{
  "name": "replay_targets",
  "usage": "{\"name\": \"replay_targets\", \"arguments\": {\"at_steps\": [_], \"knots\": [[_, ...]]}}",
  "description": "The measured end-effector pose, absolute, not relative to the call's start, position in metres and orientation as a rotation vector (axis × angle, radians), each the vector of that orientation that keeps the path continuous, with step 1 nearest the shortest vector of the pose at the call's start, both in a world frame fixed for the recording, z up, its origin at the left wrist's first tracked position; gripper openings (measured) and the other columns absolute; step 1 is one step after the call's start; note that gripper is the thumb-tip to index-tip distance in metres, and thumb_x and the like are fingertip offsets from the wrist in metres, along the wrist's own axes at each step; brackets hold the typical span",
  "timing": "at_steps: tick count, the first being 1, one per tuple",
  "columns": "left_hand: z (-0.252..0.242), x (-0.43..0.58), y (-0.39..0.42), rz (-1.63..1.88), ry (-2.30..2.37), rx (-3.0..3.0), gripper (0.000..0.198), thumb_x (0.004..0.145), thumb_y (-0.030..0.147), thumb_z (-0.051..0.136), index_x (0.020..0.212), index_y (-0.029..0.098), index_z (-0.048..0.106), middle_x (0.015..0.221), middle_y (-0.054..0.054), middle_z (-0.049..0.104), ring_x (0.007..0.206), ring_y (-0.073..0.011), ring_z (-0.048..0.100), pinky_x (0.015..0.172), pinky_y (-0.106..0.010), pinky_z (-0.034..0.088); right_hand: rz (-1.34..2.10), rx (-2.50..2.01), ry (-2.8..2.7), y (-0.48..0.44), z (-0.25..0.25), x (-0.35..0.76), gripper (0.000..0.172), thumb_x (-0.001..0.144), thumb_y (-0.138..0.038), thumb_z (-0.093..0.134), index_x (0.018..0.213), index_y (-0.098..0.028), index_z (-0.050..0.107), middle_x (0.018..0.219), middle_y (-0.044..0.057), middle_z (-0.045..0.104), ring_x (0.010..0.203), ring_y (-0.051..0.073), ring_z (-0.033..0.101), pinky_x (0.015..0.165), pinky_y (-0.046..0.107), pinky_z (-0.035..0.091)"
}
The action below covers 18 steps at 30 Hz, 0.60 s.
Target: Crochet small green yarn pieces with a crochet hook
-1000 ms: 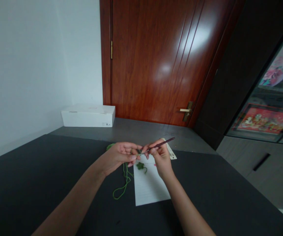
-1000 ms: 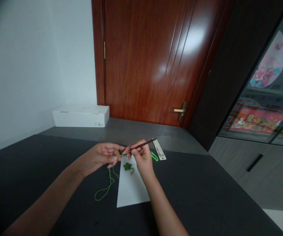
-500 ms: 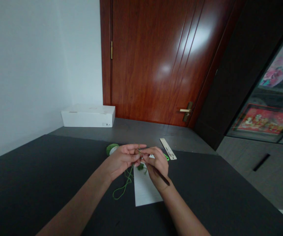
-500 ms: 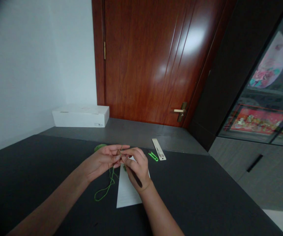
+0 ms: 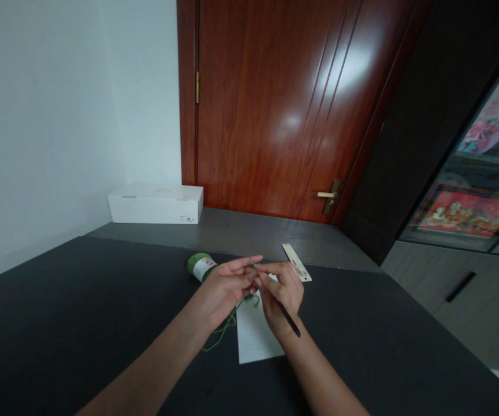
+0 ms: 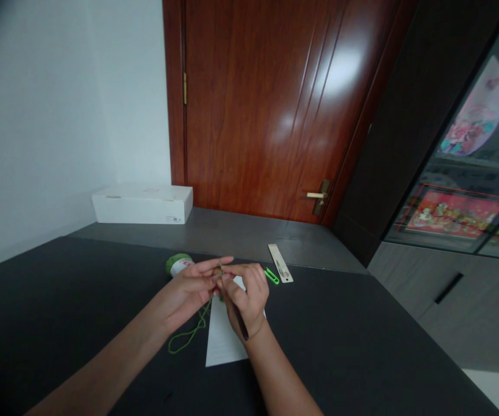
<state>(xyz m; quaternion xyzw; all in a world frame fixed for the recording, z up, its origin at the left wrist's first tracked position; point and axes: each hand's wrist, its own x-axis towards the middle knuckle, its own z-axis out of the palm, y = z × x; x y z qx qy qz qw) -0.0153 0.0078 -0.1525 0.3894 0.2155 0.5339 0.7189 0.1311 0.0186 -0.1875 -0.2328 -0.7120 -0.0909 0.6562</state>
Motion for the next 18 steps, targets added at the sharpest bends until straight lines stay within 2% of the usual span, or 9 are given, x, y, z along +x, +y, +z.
{"name": "replay_targets", "arguments": {"at_steps": [4, 10, 15, 18], "knots": [[-0.156, -0.015, 0.010, 1.217, 0.480, 0.852, 0.043, 0.064, 0.006, 0.080, 0.106, 0.010, 0.075, 0.085, -0.009, 0.073, 0.074, -0.0145, 0.064, 0.074, -0.027, 0.048, -0.112, -0.624, -1.529, 0.018, -0.190, 0.126, 0.024, 0.084, -0.012, 0.069, 0.097, -0.032, 0.069, 0.091, 0.001, 0.077, 0.082, 0.023, 0.067, 0.079, 0.041, 0.046], [-0.151, -0.012, 0.007, 1.367, 0.630, 1.092, 0.048, 0.069, 0.008, 0.077, 0.117, 0.011, 0.070, 0.070, -0.003, 0.068, 0.064, -0.0121, 0.059, 0.062, -0.024, 0.043, -0.212, -0.593, -1.601, 0.018, -0.188, 0.126, 0.028, 0.085, -0.009, 0.064, 0.102, -0.032, 0.064, 0.097, 0.003, 0.073, 0.086, 0.021, 0.065, 0.078, 0.039, 0.045], [-0.151, -0.020, 0.010, 1.321, 0.680, 1.243, 0.039, 0.074, 0.013, 0.076, 0.113, 0.011, 0.071, 0.068, -0.001, 0.066, 0.058, -0.0109, 0.055, 0.060, -0.026, 0.043, 0.006, -0.577, -1.516, 0.017, -0.183, 0.126, 0.015, 0.091, -0.012, 0.057, 0.097, -0.025, 0.062, 0.090, 0.004, 0.070, 0.088, 0.022, 0.066, 0.080, 0.039, 0.048], [-0.150, -0.026, 0.013, 1.302, 0.704, 1.302, 0.031, 0.074, 0.015, 0.076, 0.105, 0.010, 0.072, 0.071, -0.003, 0.068, 0.059, -0.0112, 0.056, 0.060, -0.027, 0.044, 0.251, -0.570, -1.404, 0.016, -0.180, 0.123, 0.008, 0.095, -0.020, 0.054, 0.092, -0.024, 0.060, 0.087, 0.004, 0.068, 0.079, 0.020, 0.066, 0.075, 0.036, 0.050]]}}
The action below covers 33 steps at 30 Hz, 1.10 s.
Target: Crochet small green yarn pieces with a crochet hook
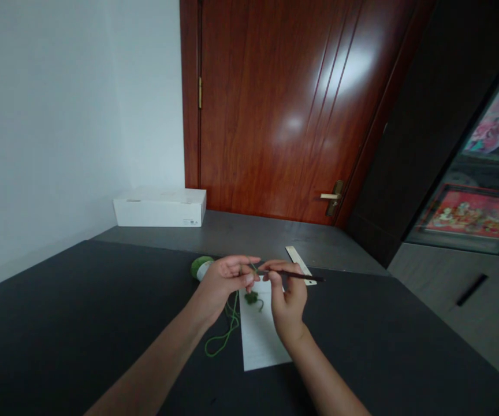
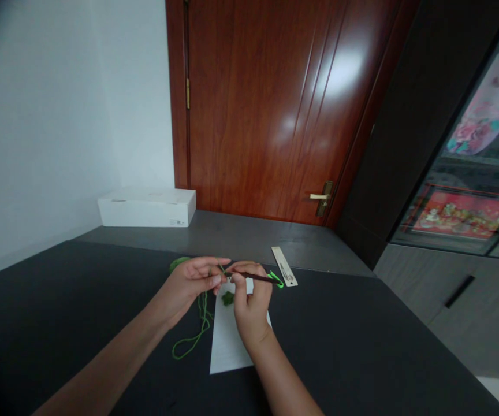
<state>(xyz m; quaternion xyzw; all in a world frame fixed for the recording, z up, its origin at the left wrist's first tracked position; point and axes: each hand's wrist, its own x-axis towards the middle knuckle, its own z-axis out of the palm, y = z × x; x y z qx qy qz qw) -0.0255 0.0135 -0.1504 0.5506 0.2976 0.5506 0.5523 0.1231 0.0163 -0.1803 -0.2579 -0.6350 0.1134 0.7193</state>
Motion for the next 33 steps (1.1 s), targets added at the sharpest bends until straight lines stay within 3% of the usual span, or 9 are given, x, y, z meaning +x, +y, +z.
{"name": "replay_targets", "arguments": {"at_steps": [3, 8, 15, 21, 27, 33], "knots": [[-0.151, -0.030, 0.018, 1.279, 0.698, 1.320, 0.029, 0.073, 0.016, 0.077, 0.101, 0.010, 0.073, 0.072, -0.004, 0.069, 0.059, -0.0119, 0.056, 0.059, -0.027, 0.045, 0.566, -0.524, -1.280, 0.018, -0.177, 0.120, 0.007, 0.096, -0.029, 0.055, 0.092, -0.024, 0.056, 0.085, 0.002, 0.068, 0.064, 0.015, 0.062, 0.065, 0.031, 0.050], [-0.153, -0.034, 0.023, 1.219, 0.682, 1.323, 0.031, 0.071, 0.014, 0.076, 0.101, 0.010, 0.074, 0.074, -0.006, 0.069, 0.062, -0.0136, 0.057, 0.057, -0.027, 0.043, 0.905, -0.430, -1.176, 0.027, -0.176, 0.118, 0.017, 0.093, -0.036, 0.062, 0.087, -0.023, 0.053, 0.074, -0.001, 0.069, 0.056, 0.013, 0.061, 0.059, 0.027, 0.048], [-0.154, -0.039, 0.024, 1.176, 0.685, 1.291, 0.030, 0.069, 0.014, 0.077, 0.098, 0.010, 0.075, 0.073, -0.006, 0.070, 0.058, -0.0117, 0.055, 0.056, -0.026, 0.041, 1.036, -0.398, -1.102, 0.031, -0.179, 0.118, 0.022, 0.089, -0.038, 0.067, 0.085, -0.023, 0.053, 0.070, -0.002, 0.068, 0.057, 0.013, 0.060, 0.060, 0.026, 0.046], [-0.150, -0.037, 0.021, 1.200, 0.663, 1.294, 0.030, 0.067, 0.013, 0.079, 0.097, 0.009, 0.075, 0.071, -0.005, 0.069, 0.058, -0.0119, 0.057, 0.057, -0.026, 0.044, 1.343, -0.323, -0.996, 0.030, -0.179, 0.114, 0.027, 0.083, -0.041, 0.072, 0.082, -0.023, 0.052, 0.071, -0.002, 0.064, 0.056, 0.012, 0.054, 0.057, 0.026, 0.043], [-0.154, -0.031, 0.022, 1.269, 0.626, 1.295, 0.033, 0.070, 0.014, 0.079, 0.102, 0.010, 0.074, 0.068, -0.003, 0.068, 0.059, -0.0132, 0.061, 0.059, -0.026, 0.046, 1.495, -0.257, -0.892, 0.029, -0.181, 0.106, 0.030, 0.081, -0.036, 0.076, 0.077, -0.022, 0.051, 0.056, -0.008, 0.045, 0.050, 0.008, 0.041, 0.049, 0.020, 0.032], [-0.158, -0.031, 0.024, 1.290, 0.635, 1.219, 0.034, 0.068, 0.013, 0.080, 0.102, 0.010, 0.075, 0.079, -0.008, 0.073, 0.071, -0.0160, 0.066, 0.068, -0.027, 0.049, 1.497, -0.243, -0.868, 0.030, -0.183, 0.104, 0.031, 0.085, -0.036, 0.073, 0.073, -0.021, 0.049, 0.063, -0.004, 0.058, 0.053, 0.008, 0.043, 0.051, 0.020, 0.034]]}}
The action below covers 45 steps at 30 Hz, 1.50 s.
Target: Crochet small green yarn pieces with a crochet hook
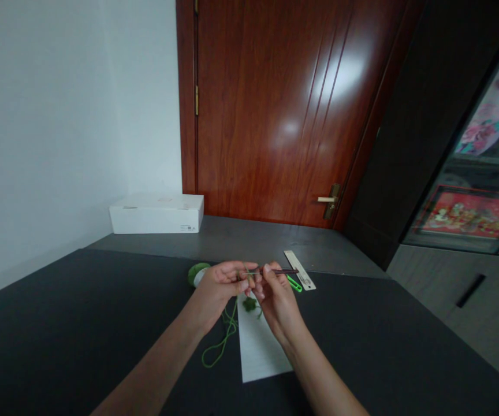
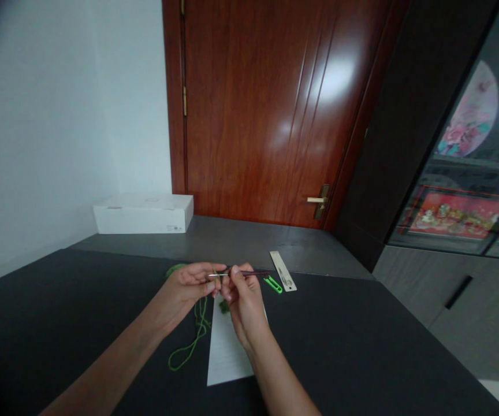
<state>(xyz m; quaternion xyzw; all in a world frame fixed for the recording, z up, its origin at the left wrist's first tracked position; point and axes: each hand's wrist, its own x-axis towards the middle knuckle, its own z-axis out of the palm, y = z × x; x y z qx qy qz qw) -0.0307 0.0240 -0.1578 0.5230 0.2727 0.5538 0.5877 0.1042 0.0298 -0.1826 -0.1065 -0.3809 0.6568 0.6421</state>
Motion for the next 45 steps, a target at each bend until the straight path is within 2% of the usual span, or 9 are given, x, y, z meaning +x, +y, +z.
{"name": "replay_targets", "arguments": {"at_steps": [4, 14, 23, 29, 32, 35, 40, 45], "knots": [[-0.157, -0.031, 0.022, 1.295, 0.633, 1.210, 0.035, 0.068, 0.013, 0.080, 0.103, 0.010, 0.075, 0.081, -0.007, 0.075, 0.074, -0.0165, 0.068, 0.075, -0.029, 0.049, 1.448, -0.243, -0.893, 0.029, -0.182, 0.104, 0.031, 0.085, -0.036, 0.074, 0.074, -0.021, 0.048, 0.062, -0.004, 0.059, 0.054, 0.008, 0.045, 0.054, 0.020, 0.034], [-0.151, -0.030, 0.020, 1.312, 0.582, 1.231, 0.050, 0.069, 0.010, 0.079, 0.118, 0.012, 0.069, 0.073, -0.002, 0.069, 0.069, -0.0147, 0.066, 0.073, -0.029, 0.048, 1.243, -0.218, -0.982, 0.024, -0.174, 0.101, 0.026, 0.087, -0.031, 0.072, 0.080, -0.023, 0.048, 0.062, -0.007, 0.059, 0.054, 0.008, 0.049, 0.056, 0.023, 0.035], [-0.153, -0.032, 0.022, 1.316, 0.591, 1.226, 0.046, 0.065, 0.009, 0.082, 0.110, 0.013, 0.073, 0.070, -0.001, 0.069, 0.064, -0.0113, 0.064, 0.068, -0.024, 0.047, 1.412, -0.208, -0.829, 0.016, -0.171, 0.096, 0.028, 0.085, -0.032, 0.073, 0.077, -0.023, 0.048, 0.065, -0.006, 0.059, 0.059, 0.009, 0.052, 0.058, 0.021, 0.040], [-0.154, -0.031, 0.022, 1.312, 0.547, 1.205, 0.056, 0.064, 0.006, 0.081, 0.118, 0.013, 0.069, 0.072, -0.002, 0.071, 0.064, -0.0135, 0.066, 0.069, -0.026, 0.048, 1.437, -0.230, -0.861, 0.019, -0.173, 0.097, 0.031, 0.083, -0.034, 0.076, 0.074, -0.022, 0.048, 0.065, -0.005, 0.059, 0.056, 0.008, 0.049, 0.056, 0.021, 0.038], [-0.153, -0.030, 0.021, 1.298, 0.505, 1.181, 0.059, 0.063, 0.005, 0.080, 0.120, 0.013, 0.067, 0.071, -0.002, 0.070, 0.064, -0.0147, 0.067, 0.069, -0.028, 0.050, 1.389, -0.205, -0.925, 0.020, -0.172, 0.097, 0.030, 0.085, -0.033, 0.074, 0.076, -0.022, 0.047, 0.062, -0.007, 0.057, 0.052, 0.007, 0.046, 0.055, 0.021, 0.037], [-0.152, -0.029, 0.021, 1.288, 0.498, 1.158, 0.060, 0.061, 0.004, 0.080, 0.119, 0.013, 0.068, 0.071, -0.002, 0.070, 0.065, -0.0152, 0.067, 0.070, -0.029, 0.051, 1.285, -0.216, -0.980, 0.020, -0.172, 0.097, 0.028, 0.086, -0.030, 0.073, 0.079, -0.023, 0.047, 0.061, -0.007, 0.056, 0.053, 0.008, 0.050, 0.055, 0.022, 0.038], [-0.154, -0.027, 0.021, 1.296, 0.491, 1.162, 0.048, 0.061, 0.004, 0.080, 0.108, 0.011, 0.073, 0.069, -0.004, 0.071, 0.064, -0.0135, 0.066, 0.069, -0.026, 0.050, 1.095, -0.261, -1.004, 0.019, -0.171, 0.096, 0.028, 0.085, -0.026, 0.073, 0.078, -0.023, 0.046, 0.066, -0.007, 0.058, 0.055, 0.009, 0.055, 0.056, 0.023, 0.044], [-0.155, -0.027, 0.020, 1.331, 0.471, 1.165, 0.054, 0.065, 0.004, 0.079, 0.117, 0.013, 0.070, 0.067, -0.002, 0.069, 0.064, -0.0133, 0.065, 0.071, -0.027, 0.051, 1.022, -0.300, -1.067, 0.016, -0.168, 0.097, 0.025, 0.086, -0.023, 0.071, 0.077, -0.023, 0.048, 0.070, -0.005, 0.059, 0.056, 0.009, 0.056, 0.057, 0.024, 0.046]]}}
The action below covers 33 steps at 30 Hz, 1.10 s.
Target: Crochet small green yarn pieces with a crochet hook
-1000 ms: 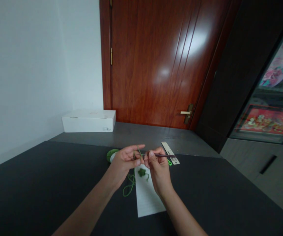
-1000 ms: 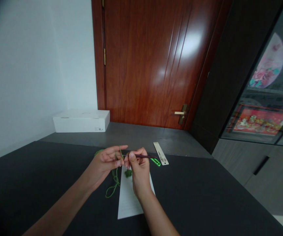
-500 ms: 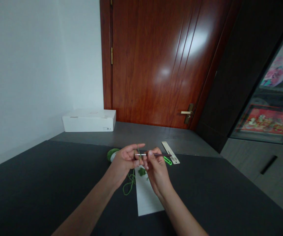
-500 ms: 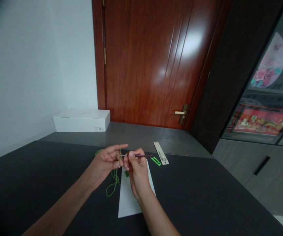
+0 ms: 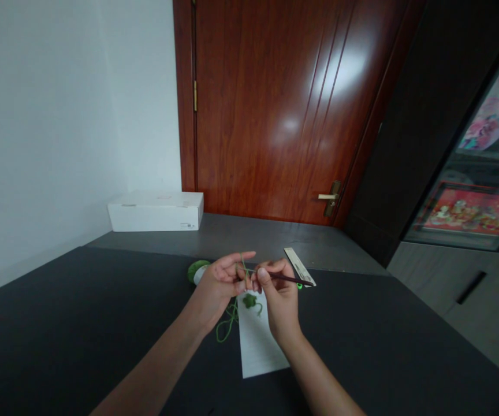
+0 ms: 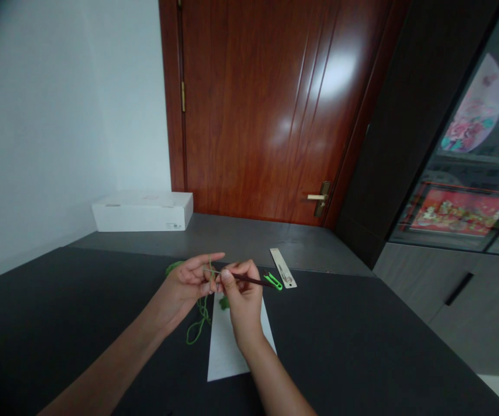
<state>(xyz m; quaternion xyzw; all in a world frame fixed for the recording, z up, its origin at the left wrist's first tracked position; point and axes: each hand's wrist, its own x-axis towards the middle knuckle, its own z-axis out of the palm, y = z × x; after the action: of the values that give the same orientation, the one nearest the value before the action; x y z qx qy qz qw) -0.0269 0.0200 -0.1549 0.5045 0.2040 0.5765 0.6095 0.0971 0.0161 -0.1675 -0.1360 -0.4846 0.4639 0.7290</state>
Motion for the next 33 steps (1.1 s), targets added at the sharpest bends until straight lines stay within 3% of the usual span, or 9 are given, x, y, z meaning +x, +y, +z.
{"name": "replay_targets", "arguments": {"at_steps": [21, 29, 33], "knots": [[-0.156, -0.037, 0.023, 1.144, 0.373, 1.095, 0.073, 0.060, 0.006, 0.085, 0.130, 0.014, 0.063, 0.075, -0.002, 0.067, 0.067, -0.0140, 0.061, 0.073, -0.030, 0.047, 1.263, -0.270, -1.016, 0.021, -0.170, 0.103, 0.028, 0.082, -0.038, 0.075, 0.082, -0.023, 0.051, 0.067, -0.006, 0.059, 0.049, 0.008, 0.047, 0.046, 0.021, 0.031], [-0.156, -0.040, 0.025, 1.060, 0.341, 1.049, 0.069, 0.059, 0.006, 0.086, 0.125, 0.013, 0.067, 0.078, -0.004, 0.068, 0.064, -0.0100, 0.058, 0.065, -0.023, 0.045, 1.343, -0.257, -1.029, 0.018, -0.165, 0.104, 0.031, 0.082, -0.040, 0.074, 0.081, -0.023, 0.047, 0.061, -0.007, 0.057, 0.045, 0.007, 0.038, 0.044, 0.020, 0.024], [-0.155, -0.040, 0.025, 1.092, 0.372, 1.087, 0.066, 0.060, 0.005, 0.086, 0.123, 0.013, 0.068, 0.079, -0.004, 0.070, 0.064, -0.0099, 0.060, 0.066, -0.023, 0.047, 1.323, -0.249, -1.033, 0.018, -0.167, 0.102, 0.030, 0.085, -0.039, 0.072, 0.081, -0.024, 0.046, 0.059, -0.008, 0.055, 0.046, 0.008, 0.042, 0.046, 0.020, 0.026]]}}
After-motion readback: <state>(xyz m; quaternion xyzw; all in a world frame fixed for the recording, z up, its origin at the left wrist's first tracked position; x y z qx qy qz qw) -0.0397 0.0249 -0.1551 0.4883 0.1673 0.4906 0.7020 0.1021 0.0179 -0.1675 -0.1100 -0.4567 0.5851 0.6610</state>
